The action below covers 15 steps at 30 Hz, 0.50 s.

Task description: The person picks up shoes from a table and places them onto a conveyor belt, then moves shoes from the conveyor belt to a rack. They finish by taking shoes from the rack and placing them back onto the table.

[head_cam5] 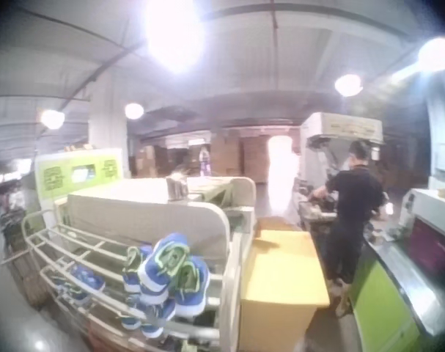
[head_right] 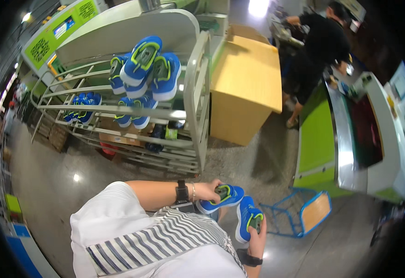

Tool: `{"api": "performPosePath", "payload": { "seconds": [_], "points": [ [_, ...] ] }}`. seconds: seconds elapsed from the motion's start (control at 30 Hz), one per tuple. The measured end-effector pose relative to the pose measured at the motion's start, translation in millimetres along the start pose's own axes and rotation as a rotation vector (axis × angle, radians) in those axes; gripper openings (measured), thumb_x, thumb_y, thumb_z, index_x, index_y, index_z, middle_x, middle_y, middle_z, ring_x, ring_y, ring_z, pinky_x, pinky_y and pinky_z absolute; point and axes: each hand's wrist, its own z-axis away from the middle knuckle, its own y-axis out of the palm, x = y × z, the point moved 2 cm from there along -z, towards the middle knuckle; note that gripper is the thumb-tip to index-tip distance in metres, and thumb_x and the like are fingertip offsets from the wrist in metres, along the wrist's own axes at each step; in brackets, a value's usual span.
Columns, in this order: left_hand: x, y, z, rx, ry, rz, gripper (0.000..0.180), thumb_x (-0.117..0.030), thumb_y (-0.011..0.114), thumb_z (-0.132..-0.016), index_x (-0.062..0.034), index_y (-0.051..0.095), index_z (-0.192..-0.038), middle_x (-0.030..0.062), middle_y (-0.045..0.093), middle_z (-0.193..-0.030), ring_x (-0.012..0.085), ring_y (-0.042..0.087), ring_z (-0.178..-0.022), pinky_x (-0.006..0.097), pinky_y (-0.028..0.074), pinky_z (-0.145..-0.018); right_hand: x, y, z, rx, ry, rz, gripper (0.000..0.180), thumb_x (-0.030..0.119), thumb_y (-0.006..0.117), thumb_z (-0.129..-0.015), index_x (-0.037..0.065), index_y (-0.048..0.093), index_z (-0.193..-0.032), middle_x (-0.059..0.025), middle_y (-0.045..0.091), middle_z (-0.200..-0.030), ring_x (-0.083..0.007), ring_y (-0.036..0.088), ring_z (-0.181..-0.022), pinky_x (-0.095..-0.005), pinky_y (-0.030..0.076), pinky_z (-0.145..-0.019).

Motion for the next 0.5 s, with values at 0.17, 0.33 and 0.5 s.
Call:
{"api": "performPosePath", "payload": {
  "seconds": [0.17,0.33,0.5],
  "points": [
    [-53,-15,-71,-0.152,0.090,0.075,0.081,-0.021,0.074,-0.067,-0.0023,0.037,-0.137,0.0213,0.060,-0.115,0.0278,0.062,-0.103,0.034,0.049,-0.086,75,-11,-92,0.094,0.005,0.121,0.071,-0.002,0.054,-0.083,0.003,0.030,-0.150,-0.0130,0.041,-0.145,-0.0224,0.047,-0.124,-0.0313,0.038,-0.103],
    [-102,-56,-97,-0.301,0.126,0.160,0.082,-0.018,0.075,-0.067,-0.0014,0.034,-0.136,0.0206,0.060,-0.114,0.0275,0.061,-0.103,0.036,0.049,-0.087,138,5,-188,0.169,-0.013,0.199,0.070,0.002,0.055,-0.083,0.004,0.032,-0.150,-0.0127,0.042,-0.145,-0.0222,0.045,-0.126,-0.0310,0.034,-0.106],
    [-128,-91,-106,-0.526,0.171,0.374,0.077,-0.009,0.072,-0.071,-0.0014,0.032,-0.136,0.0152,0.058,-0.107,0.0219,0.059,-0.098,0.034,0.050,-0.085,185,46,-308,0.403,-0.009,0.071,0.066,0.004,0.054,-0.085,0.004,0.034,-0.148,-0.0133,0.048,-0.138,-0.0224,0.051,-0.120,-0.0316,0.041,-0.101]
  ]
}}
